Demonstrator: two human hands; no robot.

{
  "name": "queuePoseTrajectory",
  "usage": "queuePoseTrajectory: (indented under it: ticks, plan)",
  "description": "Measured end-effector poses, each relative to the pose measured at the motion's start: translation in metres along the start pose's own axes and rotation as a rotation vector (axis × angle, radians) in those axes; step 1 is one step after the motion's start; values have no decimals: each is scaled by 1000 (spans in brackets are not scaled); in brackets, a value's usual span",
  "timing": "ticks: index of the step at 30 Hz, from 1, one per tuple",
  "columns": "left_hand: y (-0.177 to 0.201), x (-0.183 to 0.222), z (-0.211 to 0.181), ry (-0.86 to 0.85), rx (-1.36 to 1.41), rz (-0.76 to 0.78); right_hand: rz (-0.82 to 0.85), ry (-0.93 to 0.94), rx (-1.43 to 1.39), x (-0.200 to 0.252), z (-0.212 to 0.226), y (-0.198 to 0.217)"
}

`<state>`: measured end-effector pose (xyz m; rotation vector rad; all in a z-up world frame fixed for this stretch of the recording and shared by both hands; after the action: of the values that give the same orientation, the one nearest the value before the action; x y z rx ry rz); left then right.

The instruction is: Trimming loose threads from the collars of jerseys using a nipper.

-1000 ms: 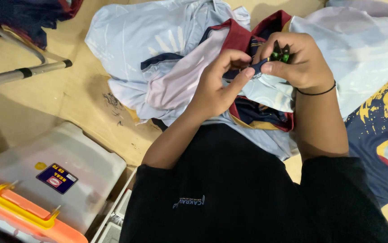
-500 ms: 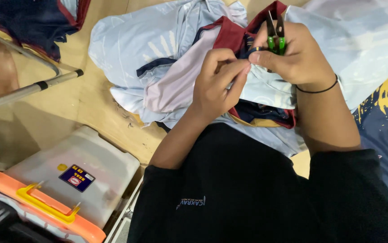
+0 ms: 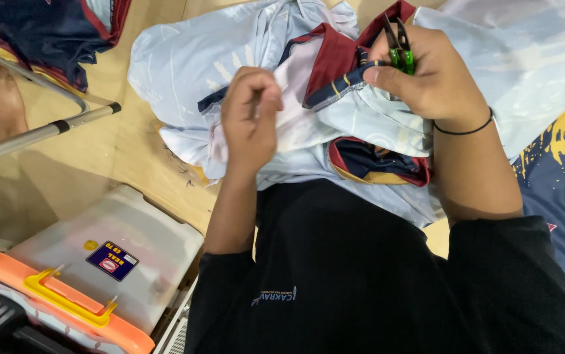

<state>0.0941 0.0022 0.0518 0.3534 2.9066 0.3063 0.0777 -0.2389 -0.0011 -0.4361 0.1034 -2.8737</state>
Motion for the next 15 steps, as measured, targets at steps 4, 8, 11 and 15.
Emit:
queuePoseTrajectory:
  ticks: [4,8,11,15]
  plan:
    - [46,19,28,24,67,-251,35,-34,10,0,-2,-4]
    - [10,-1,9,14,105,-97,114,1,24,-2,2,-14]
    - [-41,-2,-1,-31,25,213,142,0,9,-1,-1,-18]
    - [-79,24,62,321,310,340,42,43,89,2,1,-10]
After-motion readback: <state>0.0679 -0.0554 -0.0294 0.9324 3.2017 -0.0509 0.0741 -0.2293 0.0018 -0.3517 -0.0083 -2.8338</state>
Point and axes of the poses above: each hand's wrist, its own x-axis away from the middle knuckle, its own y-axis out of the back of the hand, z = x × y, the point moved 8 cm from there along -x, towards the middle knuckle, and after that the axes turned 3 degrees about -y, right-handed, at the moved point
